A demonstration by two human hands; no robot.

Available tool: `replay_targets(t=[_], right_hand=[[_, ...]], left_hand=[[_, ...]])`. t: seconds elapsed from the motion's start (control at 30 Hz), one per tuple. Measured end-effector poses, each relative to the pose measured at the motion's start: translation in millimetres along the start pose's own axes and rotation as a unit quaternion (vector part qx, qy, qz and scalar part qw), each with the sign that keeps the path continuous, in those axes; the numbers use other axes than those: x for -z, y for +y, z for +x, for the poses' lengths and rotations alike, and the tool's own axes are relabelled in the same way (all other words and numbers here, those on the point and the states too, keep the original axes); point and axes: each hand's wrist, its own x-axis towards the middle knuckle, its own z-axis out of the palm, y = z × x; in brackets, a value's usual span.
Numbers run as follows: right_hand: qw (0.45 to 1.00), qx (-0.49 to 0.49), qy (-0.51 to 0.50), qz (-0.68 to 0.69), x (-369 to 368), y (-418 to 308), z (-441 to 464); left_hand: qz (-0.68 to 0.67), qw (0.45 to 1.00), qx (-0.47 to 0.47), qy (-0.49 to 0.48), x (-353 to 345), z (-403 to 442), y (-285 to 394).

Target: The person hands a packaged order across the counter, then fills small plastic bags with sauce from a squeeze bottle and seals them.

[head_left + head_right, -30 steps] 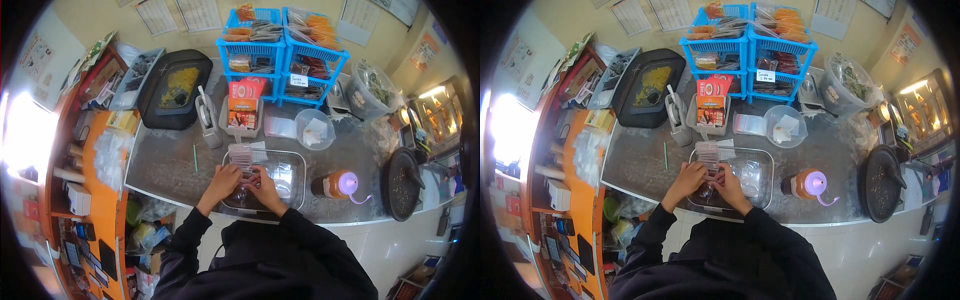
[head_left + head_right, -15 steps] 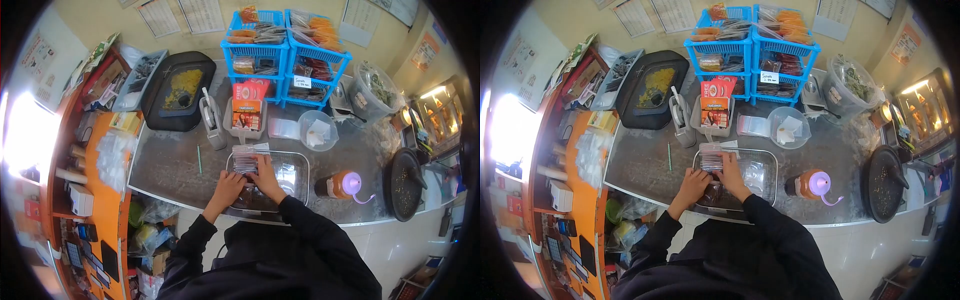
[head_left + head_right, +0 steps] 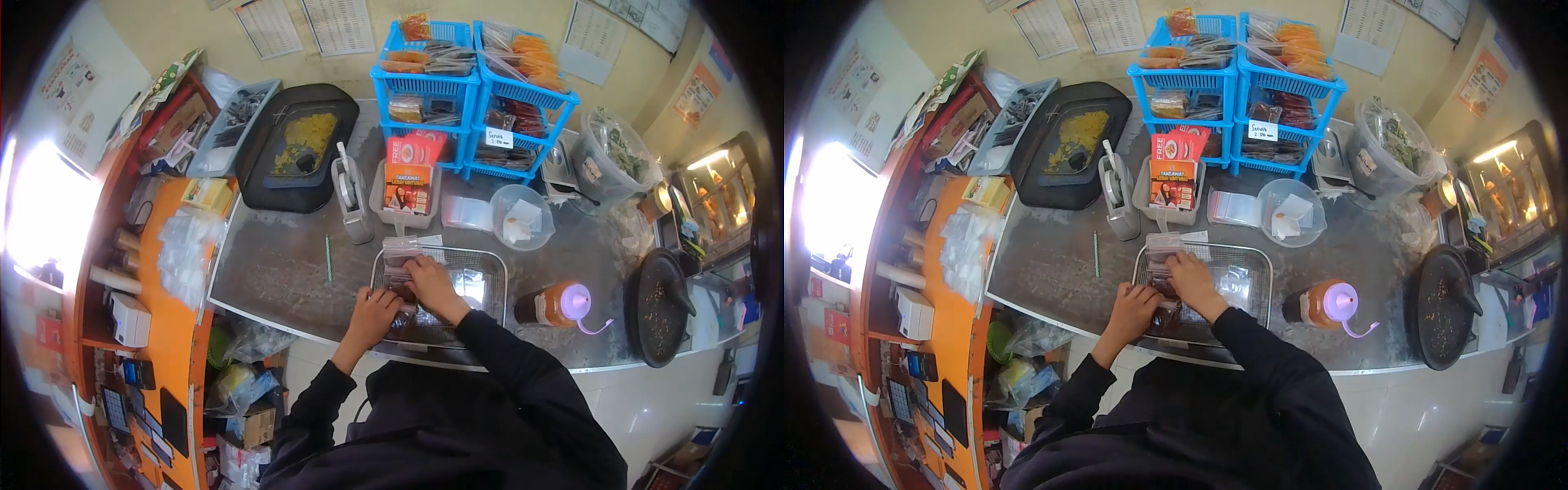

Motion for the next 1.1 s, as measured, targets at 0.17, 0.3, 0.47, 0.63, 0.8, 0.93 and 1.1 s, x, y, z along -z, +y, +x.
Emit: replay_targets(t=[0.17,0.3,0.47,0.63,0.8,0.93,1.1], right_hand=[[0.989,0.086,0.001,-0.123,-6.6,6.5,7.1],[0.997,0.062,0.011,-0.048,1.9,2.7,13.5],[0.998,0.023,0.009,0.062,1.8,6.4,18.4],[0.993,-0.007,-0.007,0.115,4.6,8.8,18.3],[0.984,0.047,0.022,0.17,10.1,11.3,16.7],[0.969,-0.061,0.064,0.23,28.7,14.3,3.8],[0.995,-0.091,0.025,-0.039,42.5,39.2,-53.3]], left_hand=[[-0.008,1.0,0.004,0.009,1.0,1.0,0.0],[-0.014,1.0,0.003,0.014,11.0,6.6,-1.8],[-0.011,1.0,0.012,0.021,17.1,7.2,-0.1],[-0.044,0.998,0.038,-0.005,18.8,4.7,1.7],[-0.11,0.987,0.102,-0.058,21.1,2.0,1.3],[-0.121,0.983,0.135,-0.018,20.9,14.4,1.0],[0.0,0.981,0.179,0.072,8.7,22.5,18.2]])
